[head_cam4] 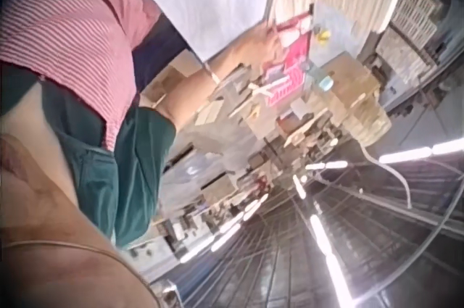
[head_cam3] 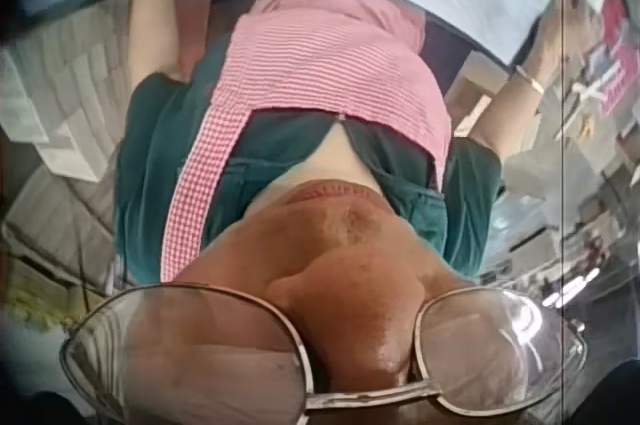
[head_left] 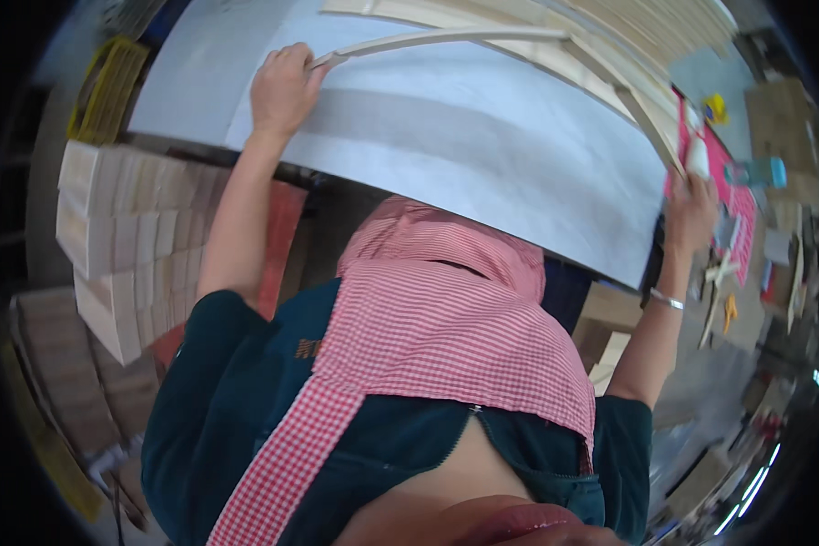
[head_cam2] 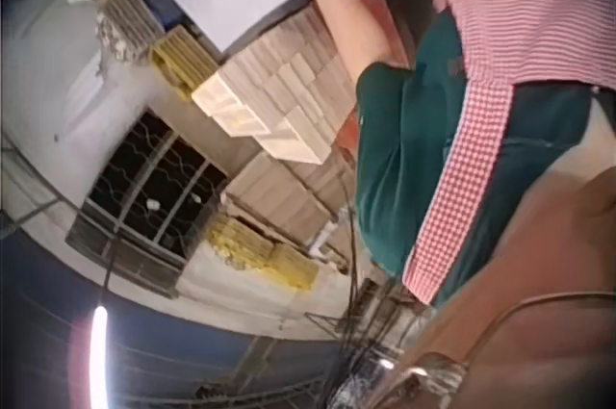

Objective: Assembling rectangular wooden boxes using wood glue and a pneumatic nail gun.

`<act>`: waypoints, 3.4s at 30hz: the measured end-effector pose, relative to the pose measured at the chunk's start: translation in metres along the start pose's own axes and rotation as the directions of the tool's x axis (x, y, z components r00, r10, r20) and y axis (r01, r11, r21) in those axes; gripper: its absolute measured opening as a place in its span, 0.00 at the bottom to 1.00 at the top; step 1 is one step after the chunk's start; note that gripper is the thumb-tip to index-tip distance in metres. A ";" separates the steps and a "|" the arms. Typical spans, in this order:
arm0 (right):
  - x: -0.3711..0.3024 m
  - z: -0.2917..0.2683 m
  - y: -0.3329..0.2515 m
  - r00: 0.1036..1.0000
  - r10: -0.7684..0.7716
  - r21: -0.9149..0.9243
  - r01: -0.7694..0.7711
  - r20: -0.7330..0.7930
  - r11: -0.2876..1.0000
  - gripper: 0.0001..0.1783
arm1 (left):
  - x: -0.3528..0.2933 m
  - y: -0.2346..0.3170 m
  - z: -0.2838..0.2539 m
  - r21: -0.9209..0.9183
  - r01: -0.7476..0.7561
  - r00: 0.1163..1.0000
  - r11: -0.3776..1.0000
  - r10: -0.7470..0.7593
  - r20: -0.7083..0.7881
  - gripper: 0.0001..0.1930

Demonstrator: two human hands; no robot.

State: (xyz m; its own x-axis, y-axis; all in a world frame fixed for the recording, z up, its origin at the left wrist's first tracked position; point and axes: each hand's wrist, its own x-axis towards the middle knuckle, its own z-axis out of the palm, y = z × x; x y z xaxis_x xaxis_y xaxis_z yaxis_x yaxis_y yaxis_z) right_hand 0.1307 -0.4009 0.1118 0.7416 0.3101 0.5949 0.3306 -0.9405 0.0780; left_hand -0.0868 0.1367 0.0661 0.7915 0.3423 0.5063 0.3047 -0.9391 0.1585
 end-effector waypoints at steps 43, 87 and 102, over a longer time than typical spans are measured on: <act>-0.074 0.006 -0.165 0.883 -0.418 0.560 0.240 0.214 0.793 0.15 | 0.008 0.157 0.058 -0.618 0.681 0.566 0.393 0.253 0.784 0.36; -0.086 0.001 -0.106 0.991 0.128 0.724 -0.059 -0.040 0.688 0.25 | -0.034 0.137 0.063 -0.827 0.372 0.783 0.421 0.337 0.523 0.54; -0.130 -0.002 0.123 0.729 0.489 -0.158 -0.476 0.480 0.865 0.36 | -0.016 0.182 0.036 -0.788 0.577 0.779 0.215 0.146 0.610 0.44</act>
State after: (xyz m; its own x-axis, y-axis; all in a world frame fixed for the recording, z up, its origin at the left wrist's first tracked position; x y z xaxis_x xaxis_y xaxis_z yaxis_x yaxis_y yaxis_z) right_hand 0.0735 -0.5569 0.0453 0.9821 -0.1669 0.0877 -0.1591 -0.9832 -0.0892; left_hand -0.0250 -0.0382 0.0566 0.9840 0.1471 -0.1001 0.1051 -0.0267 0.9941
